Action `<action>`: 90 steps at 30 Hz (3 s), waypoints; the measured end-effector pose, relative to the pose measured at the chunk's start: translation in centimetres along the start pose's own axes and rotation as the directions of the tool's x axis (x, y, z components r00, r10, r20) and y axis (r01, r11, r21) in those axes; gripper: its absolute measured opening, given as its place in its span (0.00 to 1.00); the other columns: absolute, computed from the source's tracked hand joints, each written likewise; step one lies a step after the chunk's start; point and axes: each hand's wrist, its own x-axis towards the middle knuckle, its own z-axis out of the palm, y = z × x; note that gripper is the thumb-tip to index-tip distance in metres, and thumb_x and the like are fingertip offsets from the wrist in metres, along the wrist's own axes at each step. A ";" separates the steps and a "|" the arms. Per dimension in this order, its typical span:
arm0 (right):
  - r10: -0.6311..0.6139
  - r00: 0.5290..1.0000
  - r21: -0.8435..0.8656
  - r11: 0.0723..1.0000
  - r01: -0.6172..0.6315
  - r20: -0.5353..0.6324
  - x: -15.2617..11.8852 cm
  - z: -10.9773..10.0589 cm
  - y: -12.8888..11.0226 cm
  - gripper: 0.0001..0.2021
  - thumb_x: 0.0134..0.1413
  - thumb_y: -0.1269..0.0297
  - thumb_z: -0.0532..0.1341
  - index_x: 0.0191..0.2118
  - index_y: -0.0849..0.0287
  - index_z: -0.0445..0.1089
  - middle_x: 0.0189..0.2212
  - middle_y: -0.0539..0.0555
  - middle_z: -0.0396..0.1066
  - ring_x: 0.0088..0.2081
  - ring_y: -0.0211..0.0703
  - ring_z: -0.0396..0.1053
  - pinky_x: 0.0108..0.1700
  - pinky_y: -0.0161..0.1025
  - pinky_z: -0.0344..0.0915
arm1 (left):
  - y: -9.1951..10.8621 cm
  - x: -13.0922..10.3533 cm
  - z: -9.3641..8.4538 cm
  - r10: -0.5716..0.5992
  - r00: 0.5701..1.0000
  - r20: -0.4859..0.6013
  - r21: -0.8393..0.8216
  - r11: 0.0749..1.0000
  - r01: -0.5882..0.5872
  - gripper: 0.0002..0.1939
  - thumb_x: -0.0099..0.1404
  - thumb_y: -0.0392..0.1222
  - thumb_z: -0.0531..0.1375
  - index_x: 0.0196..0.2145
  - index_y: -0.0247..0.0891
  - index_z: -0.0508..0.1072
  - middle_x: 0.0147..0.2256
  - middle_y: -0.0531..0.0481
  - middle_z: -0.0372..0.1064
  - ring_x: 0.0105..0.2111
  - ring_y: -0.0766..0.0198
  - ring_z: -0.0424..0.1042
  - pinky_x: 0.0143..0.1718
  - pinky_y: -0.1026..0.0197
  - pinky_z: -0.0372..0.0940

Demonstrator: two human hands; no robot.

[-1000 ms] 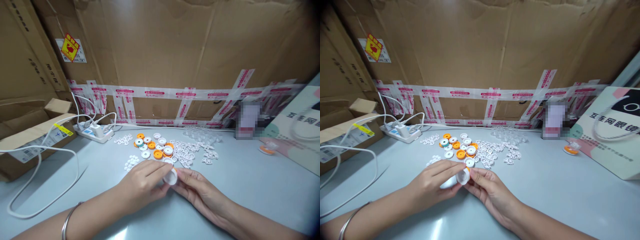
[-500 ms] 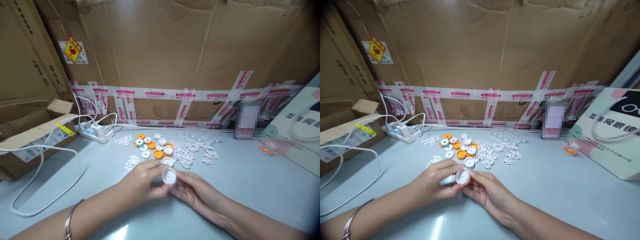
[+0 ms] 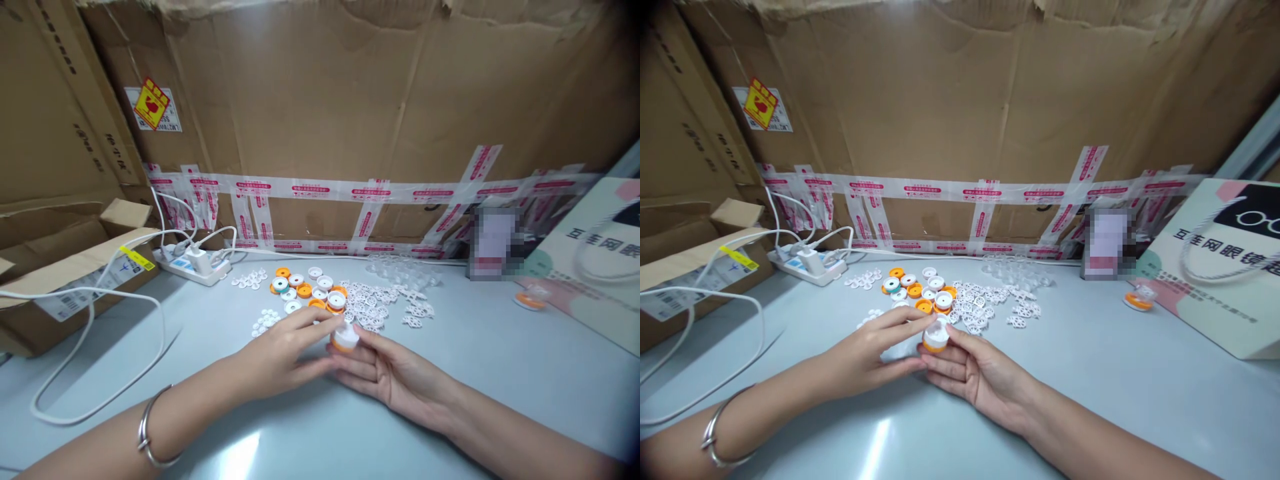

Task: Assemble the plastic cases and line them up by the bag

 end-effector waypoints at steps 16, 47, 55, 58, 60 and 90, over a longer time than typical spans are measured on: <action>-0.055 0.996 0.012 0.998 0.054 0.064 0.3 0.1 0.6 0.12 0.56 0.66 0.58 0.41 0.69 0.72 0.33 0.59 0.77 0.38 0.39 0.74 0.57 0.40 0.57 | 0.0 0.3 0.2 0.231 0.965 -0.127 0.190 0.960 -0.205 0.11 0.63 0.34 0.56 0.44 0.33 0.68 0.39 0.41 0.72 0.40 0.62 0.70 0.40 0.61 0.68; -0.085 0.995 0.097 0.992 0.080 0.045 0.1 0.0 1.2 0.05 0.52 0.71 0.61 0.37 0.65 0.70 0.35 0.57 0.75 0.42 0.43 0.73 0.49 0.39 0.66 | 0.1 0.2 0.8 -0.105 0.978 -0.181 -0.131 0.988 0.082 0.04 0.59 0.34 0.60 0.34 0.35 0.70 0.41 0.43 0.71 0.43 0.61 0.71 0.44 0.58 0.66; -0.104 0.995 0.192 0.976 0.099 0.014 0.5 0.2 1.6 0.09 0.51 0.70 0.62 0.39 0.67 0.71 0.38 0.57 0.74 0.42 0.41 0.72 0.52 0.39 0.65 | 0.6 0.4 0.3 -0.180 0.977 -0.111 -0.172 0.972 0.159 0.20 0.60 0.35 0.59 0.50 0.39 0.63 0.43 0.45 0.68 0.44 0.61 0.68 0.46 0.56 0.63; -0.123 0.992 0.193 0.974 0.119 0.006 0.6 0.3 1.5 0.09 0.49 0.73 0.63 0.39 0.67 0.72 0.36 0.56 0.74 0.40 0.39 0.72 0.52 0.39 0.65 | 0.9 0.4 0.2 -0.145 0.988 -0.058 -0.159 0.978 0.135 0.24 0.61 0.33 0.57 0.54 0.41 0.60 0.43 0.45 0.66 0.44 0.61 0.66 0.46 0.56 0.63; -0.141 0.990 0.188 0.972 0.138 0.004 0.7 0.4 1.4 0.08 0.48 0.74 0.63 0.37 0.67 0.72 0.35 0.56 0.73 0.40 0.38 0.72 0.51 0.39 0.65 | 0.9 0.4 0.2 -0.109 0.993 -0.044 -0.131 0.986 0.103 0.21 0.62 0.33 0.56 0.53 0.41 0.63 0.41 0.45 0.65 0.42 0.61 0.66 0.44 0.57 0.64; -0.198 0.978 0.108 0.973 0.204 -0.064 0.3 0.7 1.3 0.08 0.50 0.69 0.63 0.37 0.67 0.72 0.35 0.57 0.74 0.38 0.39 0.72 0.47 0.36 0.69 | 0.6 0.4 -0.7 -0.138 0.981 -0.137 -0.121 0.985 0.122 0.19 0.62 0.36 0.58 0.52 0.40 0.65 0.46 0.44 0.65 0.46 0.60 0.65 0.49 0.55 0.61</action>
